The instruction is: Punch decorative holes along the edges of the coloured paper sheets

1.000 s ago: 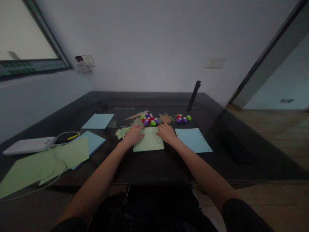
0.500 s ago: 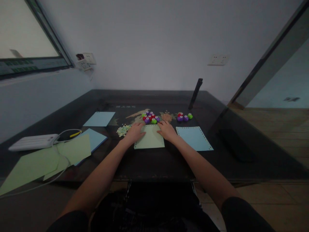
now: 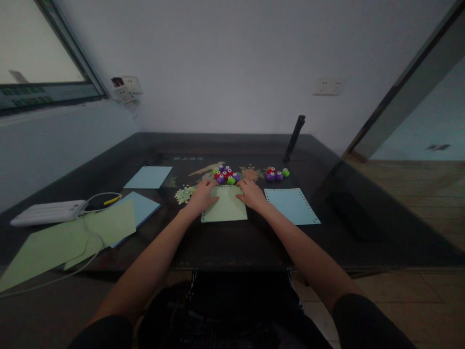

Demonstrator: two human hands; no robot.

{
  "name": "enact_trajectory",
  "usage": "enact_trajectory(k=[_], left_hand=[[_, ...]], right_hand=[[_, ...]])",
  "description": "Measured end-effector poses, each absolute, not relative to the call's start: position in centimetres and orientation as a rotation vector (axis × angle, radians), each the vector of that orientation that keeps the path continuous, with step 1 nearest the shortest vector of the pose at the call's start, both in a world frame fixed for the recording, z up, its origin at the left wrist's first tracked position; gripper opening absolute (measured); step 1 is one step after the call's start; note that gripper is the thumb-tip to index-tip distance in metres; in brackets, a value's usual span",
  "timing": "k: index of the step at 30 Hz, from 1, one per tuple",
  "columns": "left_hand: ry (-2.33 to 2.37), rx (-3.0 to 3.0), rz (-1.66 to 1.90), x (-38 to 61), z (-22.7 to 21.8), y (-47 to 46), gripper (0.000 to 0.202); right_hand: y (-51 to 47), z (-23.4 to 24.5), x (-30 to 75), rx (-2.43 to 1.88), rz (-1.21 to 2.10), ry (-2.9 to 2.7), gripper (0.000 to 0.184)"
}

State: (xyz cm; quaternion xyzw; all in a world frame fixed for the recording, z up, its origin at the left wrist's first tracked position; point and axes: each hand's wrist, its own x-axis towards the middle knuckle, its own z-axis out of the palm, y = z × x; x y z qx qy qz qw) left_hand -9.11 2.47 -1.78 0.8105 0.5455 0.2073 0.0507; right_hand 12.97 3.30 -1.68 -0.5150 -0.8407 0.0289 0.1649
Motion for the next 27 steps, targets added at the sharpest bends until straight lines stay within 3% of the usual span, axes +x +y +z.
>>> enact_trajectory(k=[6, 15, 20, 27], left_hand=[[1.641, 2.467, 0.679, -9.1, -1.8, 2.5, 0.038], [1.616, 2.27, 0.915, -9.8, 0.2, 2.4, 0.023], [1.48, 1.942, 1.063, -10.7, 1.1, 2.8, 0.026], [1.288, 1.466, 1.266, -10.1, 1.7, 2.2, 0.037]], right_hand=[[3.5, -1.8, 13.1, -1.392, 0.259, -2.209, 0.03], [4.6, -2.0, 13.8, -1.176, 1.008, -1.642, 0.023], [4.0, -1.2, 14.4, -1.075, 1.262, -1.597, 0.021], [3.7, -0.5, 14.5, -1.038, 1.3, -1.584, 0.02]])
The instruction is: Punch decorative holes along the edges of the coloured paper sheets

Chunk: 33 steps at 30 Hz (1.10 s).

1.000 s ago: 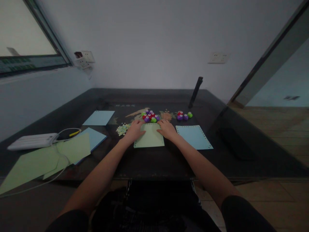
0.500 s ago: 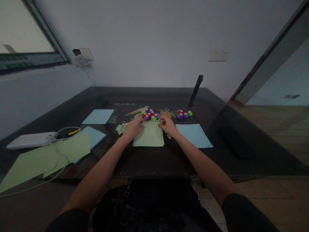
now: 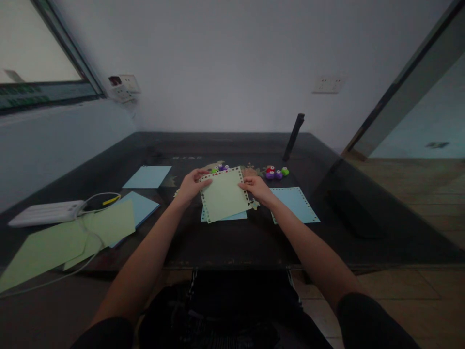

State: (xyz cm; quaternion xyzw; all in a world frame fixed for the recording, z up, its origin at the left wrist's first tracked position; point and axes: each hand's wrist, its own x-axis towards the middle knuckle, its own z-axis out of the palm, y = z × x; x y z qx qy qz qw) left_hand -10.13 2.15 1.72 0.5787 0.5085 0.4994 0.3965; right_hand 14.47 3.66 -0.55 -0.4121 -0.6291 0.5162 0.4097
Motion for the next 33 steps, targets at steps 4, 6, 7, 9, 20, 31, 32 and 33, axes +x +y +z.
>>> enact_trajectory(k=[4, 6, 7, 9, 20, 31, 32, 33], left_hand=[[1.093, 1.301, 1.248, -9.6, 1.6, 1.9, 0.044], [1.047, 1.271, 1.175, -9.5, 1.3, 1.8, 0.043], [1.047, 1.268, 1.124, -9.5, 1.1, 1.8, 0.041], [1.078, 1.297, 1.011, -9.4, 0.8, 1.8, 0.037], [1.076, 1.442, 0.967, -8.9, 1.0, 0.9, 0.031], [1.162, 1.455, 1.058, -9.8, 0.0, 2.2, 0.029], [1.156, 1.423, 1.106, -9.8, 0.1, 2.2, 0.03], [1.146, 1.38, 1.165, -9.8, 0.3, 2.2, 0.031]], right_hand=[[3.8, -0.1, 14.7, -0.983, 1.3, -1.49, 0.027], [3.9, 0.0, 14.9, -0.959, 1.275, -1.453, 0.029], [3.9, 0.1, 14.9, -0.95, 1.264, -1.442, 0.029], [3.9, 0.1, 15.0, -0.942, 1.256, -1.43, 0.028], [3.5, 0.6, 15.0, -1.038, 1.165, -1.462, 0.029], [4.3, -0.2, 15.1, -1.032, 1.242, -1.316, 0.033], [4.4, -0.2, 15.1, -1.034, 1.251, -1.295, 0.034], [4.4, -0.2, 15.1, -1.037, 1.256, -1.289, 0.035]])
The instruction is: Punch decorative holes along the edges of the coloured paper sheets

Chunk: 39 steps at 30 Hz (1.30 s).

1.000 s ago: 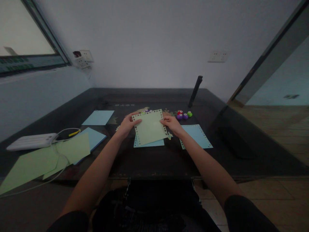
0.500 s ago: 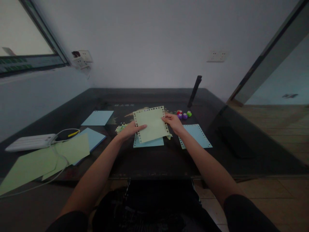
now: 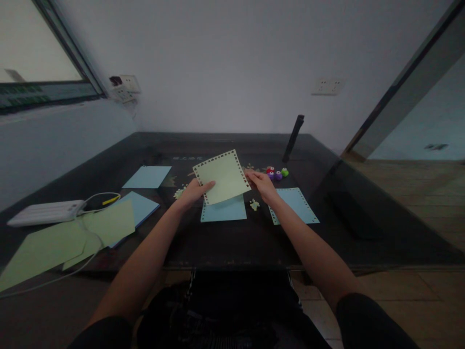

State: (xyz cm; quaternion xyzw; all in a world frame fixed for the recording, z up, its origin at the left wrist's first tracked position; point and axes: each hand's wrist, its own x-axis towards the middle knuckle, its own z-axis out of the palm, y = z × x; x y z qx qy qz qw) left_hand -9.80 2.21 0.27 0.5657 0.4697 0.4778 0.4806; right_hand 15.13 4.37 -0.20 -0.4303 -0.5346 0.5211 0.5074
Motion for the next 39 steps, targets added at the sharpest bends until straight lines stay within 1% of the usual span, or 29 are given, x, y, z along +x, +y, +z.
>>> enact_trajectory(k=[4, 6, 9, 11, 14, 18, 21, 25, 27, 31, 36, 39], left_hand=[[1.092, 1.131, 1.38, -9.9, 1.0, 2.3, 0.034], [1.093, 1.031, 1.419, -10.2, 1.1, 2.5, 0.035], [1.11, 0.987, 1.437, -10.5, 0.8, 2.9, 0.036], [1.117, 0.991, 1.446, -10.6, 0.6, 3.1, 0.038], [1.108, 0.998, 1.465, -10.6, 0.5, 3.1, 0.041], [1.088, 0.996, 1.499, -10.5, 0.5, 3.1, 0.04], [1.09, 0.986, 1.52, -10.6, 0.6, 3.2, 0.04], [1.074, 0.975, 1.52, -10.3, 0.8, 2.9, 0.042], [1.046, 0.972, 1.511, -10.0, 0.9, 2.6, 0.041], [1.056, 1.017, 1.463, -9.5, 0.7, 2.3, 0.041], [1.124, 1.114, 1.4, -9.3, 0.0, 2.3, 0.049], [1.132, 1.152, 1.35, -9.0, -0.1, 2.1, 0.047]], right_hand=[[4.4, -0.3, 15.4, -1.045, 1.227, -1.353, 0.042], [4.6, -0.6, 15.5, -1.053, 1.174, -1.389, 0.045], [5.3, -1.3, 15.2, -1.075, 1.108, -1.435, 0.044], [6.0, -1.7, 14.7, -1.116, 1.089, -1.465, 0.04], [7.1, -1.9, 13.8, -1.188, 1.022, -1.556, 0.029], [8.4, -1.5, 12.5, -1.311, 0.777, -1.729, 0.015], [9.1, -1.4, 11.8, -1.41, 0.563, -1.81, 0.012], [9.3, -1.8, 10.9, -1.532, 0.336, -1.949, 0.016], [9.2, -2.1, 10.5, -1.584, 0.267, -2.004, 0.02], [8.7, -2.4, 9.9, -1.607, 0.142, -2.095, 0.021], [8.3, -2.2, 9.5, -1.633, 0.11, -2.15, 0.025], [8.2, -1.8, 9.7, -1.587, 0.134, -2.132, 0.026]])
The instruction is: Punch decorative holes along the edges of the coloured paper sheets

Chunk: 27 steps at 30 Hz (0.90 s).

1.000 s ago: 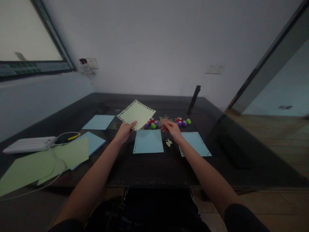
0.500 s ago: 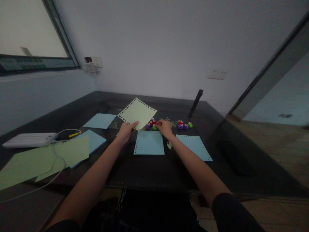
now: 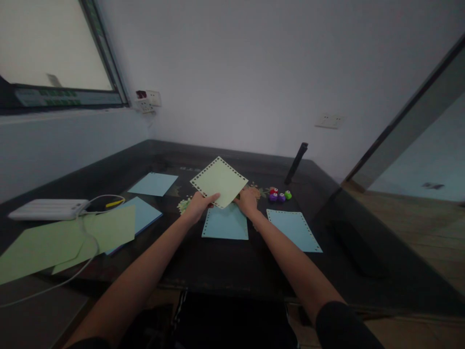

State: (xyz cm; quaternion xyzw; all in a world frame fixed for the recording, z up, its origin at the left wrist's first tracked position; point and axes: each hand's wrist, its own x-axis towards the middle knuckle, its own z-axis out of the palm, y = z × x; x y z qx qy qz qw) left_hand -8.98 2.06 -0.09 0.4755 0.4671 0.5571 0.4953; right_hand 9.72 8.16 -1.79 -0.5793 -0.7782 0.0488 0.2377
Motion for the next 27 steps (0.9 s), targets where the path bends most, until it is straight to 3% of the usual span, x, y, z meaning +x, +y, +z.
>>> enact_trajectory(k=[4, 10, 16, 27], left_hand=[[1.136, 1.164, 1.325, -8.4, 0.2, 1.6, 0.044], [1.095, 1.193, 1.208, -7.1, 0.4, 0.6, 0.04], [1.075, 1.289, 1.088, -6.0, -0.2, -0.2, 0.046], [1.14, 1.415, 1.071, -5.6, -0.5, -0.4, 0.048]], right_hand=[[7.5, -0.9, 11.3, -1.473, 0.273, -2.021, 0.02], [3.3, 0.2, 16.3, -1.184, 1.03, -1.569, 0.036], [-1.5, 0.4, 19.1, -1.035, 1.208, -1.197, 0.044], [-2.0, -0.2, 18.5, -0.917, 1.358, -0.932, 0.039]])
